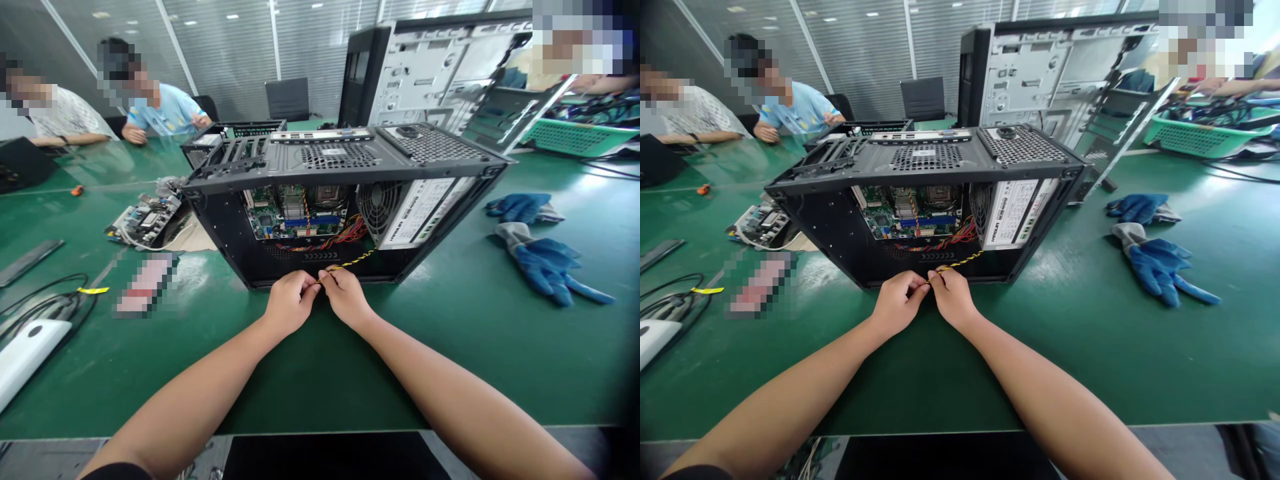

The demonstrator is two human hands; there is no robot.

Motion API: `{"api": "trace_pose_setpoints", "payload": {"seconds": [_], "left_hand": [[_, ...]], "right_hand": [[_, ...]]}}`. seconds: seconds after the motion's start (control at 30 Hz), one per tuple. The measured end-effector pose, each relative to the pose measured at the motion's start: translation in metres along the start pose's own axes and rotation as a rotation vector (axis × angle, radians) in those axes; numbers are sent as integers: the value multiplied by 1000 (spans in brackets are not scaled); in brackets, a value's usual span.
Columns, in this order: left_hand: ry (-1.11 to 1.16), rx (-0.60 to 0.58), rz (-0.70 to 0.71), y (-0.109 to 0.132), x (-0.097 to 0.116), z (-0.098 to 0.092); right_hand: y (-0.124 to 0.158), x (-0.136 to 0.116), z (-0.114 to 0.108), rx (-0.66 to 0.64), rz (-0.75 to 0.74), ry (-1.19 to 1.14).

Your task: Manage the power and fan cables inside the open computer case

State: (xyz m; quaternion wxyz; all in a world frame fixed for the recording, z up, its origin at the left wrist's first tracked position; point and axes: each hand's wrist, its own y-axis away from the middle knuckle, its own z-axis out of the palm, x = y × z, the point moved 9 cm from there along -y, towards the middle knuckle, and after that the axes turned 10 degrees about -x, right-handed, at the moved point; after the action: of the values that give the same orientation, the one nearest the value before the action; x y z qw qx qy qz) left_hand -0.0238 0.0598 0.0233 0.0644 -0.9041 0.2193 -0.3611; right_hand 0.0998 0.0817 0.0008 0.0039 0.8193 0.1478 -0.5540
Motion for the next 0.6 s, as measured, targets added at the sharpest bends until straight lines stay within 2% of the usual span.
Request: {"api": "trace_pose_setpoints", "payload": {"seconds": [0.23, 0.6], "left_hand": [[38, -40, -50, -1, -1, 2], [78, 43, -60, 2, -1, -3]], "right_hand": [[0, -1, 2, -26, 3, -7], [4, 6, 1, 15, 97, -18]]}}
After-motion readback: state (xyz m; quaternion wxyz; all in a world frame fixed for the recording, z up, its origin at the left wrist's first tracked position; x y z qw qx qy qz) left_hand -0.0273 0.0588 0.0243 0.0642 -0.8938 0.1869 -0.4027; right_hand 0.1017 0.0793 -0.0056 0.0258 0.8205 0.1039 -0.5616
